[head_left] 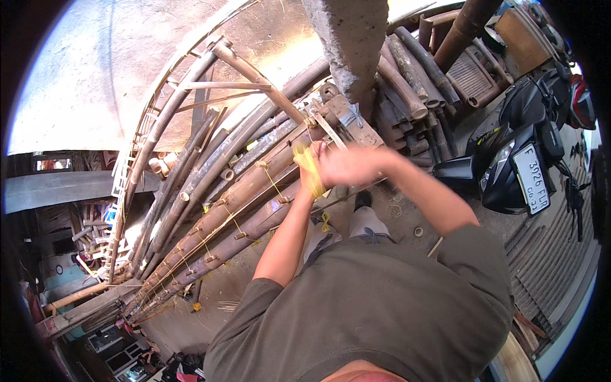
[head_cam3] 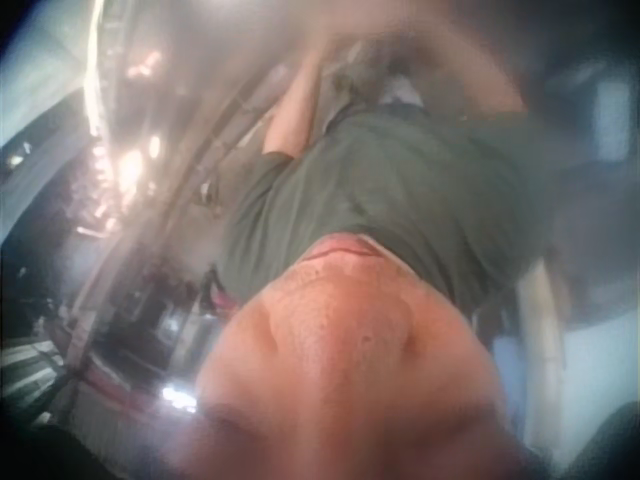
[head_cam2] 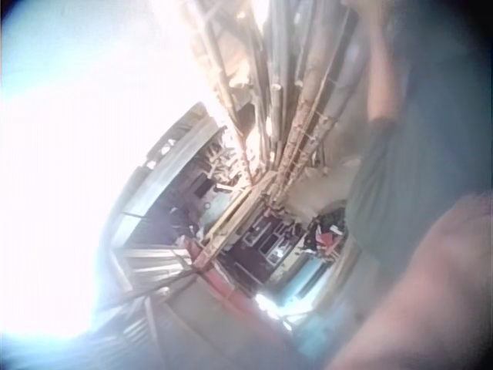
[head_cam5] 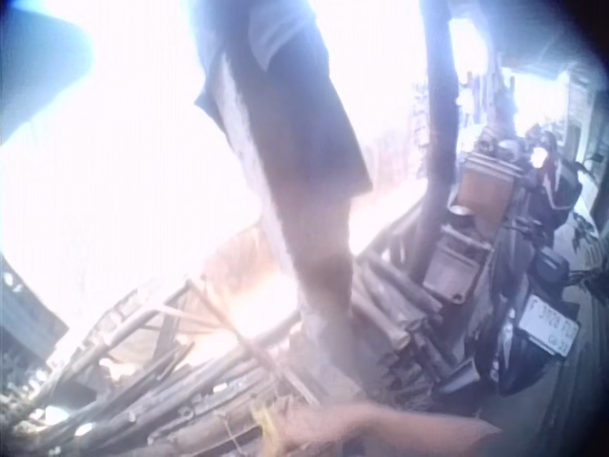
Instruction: The person repeatedly ties thin bamboo sticks to a larger bamboo pole structure using yellow plastic ties. They pick up sticks from the floor, position them against the structure, and secure them with ties throughout the clip.
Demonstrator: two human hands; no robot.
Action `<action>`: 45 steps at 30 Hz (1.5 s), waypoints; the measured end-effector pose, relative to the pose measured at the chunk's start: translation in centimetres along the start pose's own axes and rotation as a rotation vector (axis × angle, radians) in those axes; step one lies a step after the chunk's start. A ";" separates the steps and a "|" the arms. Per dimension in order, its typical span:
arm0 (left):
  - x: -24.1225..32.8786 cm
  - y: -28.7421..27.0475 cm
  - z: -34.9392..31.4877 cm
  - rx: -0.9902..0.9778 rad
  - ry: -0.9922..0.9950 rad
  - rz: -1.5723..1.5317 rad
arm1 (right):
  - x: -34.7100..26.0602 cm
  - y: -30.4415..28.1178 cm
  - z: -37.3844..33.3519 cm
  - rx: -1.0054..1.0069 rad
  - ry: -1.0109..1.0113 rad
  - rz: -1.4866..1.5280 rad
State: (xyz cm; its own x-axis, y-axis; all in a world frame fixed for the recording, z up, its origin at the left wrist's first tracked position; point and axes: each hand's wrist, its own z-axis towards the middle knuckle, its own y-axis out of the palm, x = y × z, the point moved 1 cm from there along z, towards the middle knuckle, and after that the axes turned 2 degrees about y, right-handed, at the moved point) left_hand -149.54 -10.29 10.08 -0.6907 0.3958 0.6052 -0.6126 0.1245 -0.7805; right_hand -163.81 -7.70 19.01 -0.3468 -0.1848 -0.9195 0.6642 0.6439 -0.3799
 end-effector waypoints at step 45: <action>-27.6 -21.5 -16.1 0.086 0.047 -0.084 | -12.2 21.4 27.9 0.409 -0.059 0.239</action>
State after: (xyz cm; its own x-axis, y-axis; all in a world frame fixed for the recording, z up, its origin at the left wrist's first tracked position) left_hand -111.12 -9.23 7.67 -0.6181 0.4294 0.6585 -0.6998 0.0812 -0.7098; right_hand -126.86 -12.36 19.30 -0.1223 -0.1164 -0.9856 0.9309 0.3308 -0.1546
